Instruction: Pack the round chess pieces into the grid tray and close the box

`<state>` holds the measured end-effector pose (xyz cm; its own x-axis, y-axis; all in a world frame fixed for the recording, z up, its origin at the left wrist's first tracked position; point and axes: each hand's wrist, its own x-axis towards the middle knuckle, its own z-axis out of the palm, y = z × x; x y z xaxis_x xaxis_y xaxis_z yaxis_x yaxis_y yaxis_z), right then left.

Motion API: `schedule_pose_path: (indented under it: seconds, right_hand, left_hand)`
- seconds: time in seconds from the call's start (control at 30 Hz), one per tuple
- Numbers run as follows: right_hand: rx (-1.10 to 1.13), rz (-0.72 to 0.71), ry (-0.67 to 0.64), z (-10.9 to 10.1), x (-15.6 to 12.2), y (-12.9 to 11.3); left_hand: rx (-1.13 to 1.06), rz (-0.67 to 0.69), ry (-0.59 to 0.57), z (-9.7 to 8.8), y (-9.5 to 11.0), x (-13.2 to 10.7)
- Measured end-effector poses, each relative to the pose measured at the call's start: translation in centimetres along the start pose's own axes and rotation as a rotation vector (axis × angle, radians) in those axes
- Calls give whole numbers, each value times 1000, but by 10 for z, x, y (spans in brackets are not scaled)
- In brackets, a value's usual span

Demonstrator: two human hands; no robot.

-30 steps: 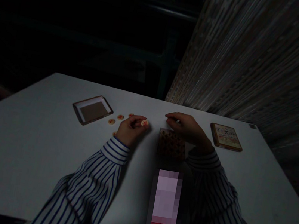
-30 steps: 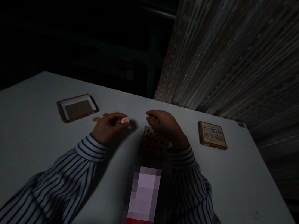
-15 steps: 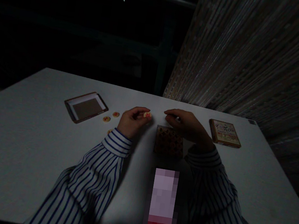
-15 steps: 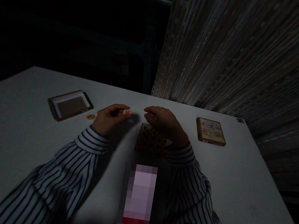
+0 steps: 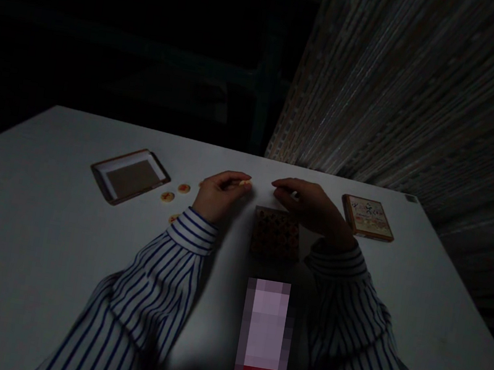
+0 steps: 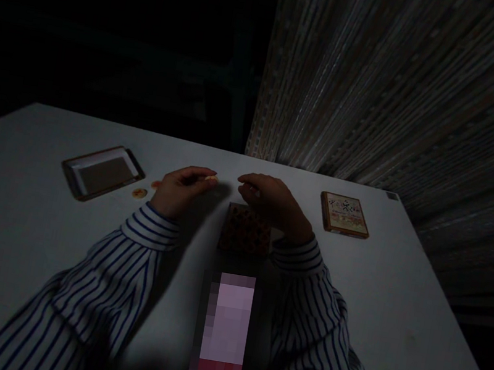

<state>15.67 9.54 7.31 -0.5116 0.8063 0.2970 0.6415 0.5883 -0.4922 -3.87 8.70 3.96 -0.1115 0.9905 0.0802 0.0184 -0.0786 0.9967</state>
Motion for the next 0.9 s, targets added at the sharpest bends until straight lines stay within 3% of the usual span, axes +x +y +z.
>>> schedule_pose_path:
  seconds: [0.7, 0.9]
  right_hand:
    - [25, -30, 13, 4, -3, 14]
    - [47, -20, -10, 8, -2, 13]
  left_hand:
    - [44, -40, -242, 11, -6, 9]
    - [39, -70, -242, 12, -6, 7]
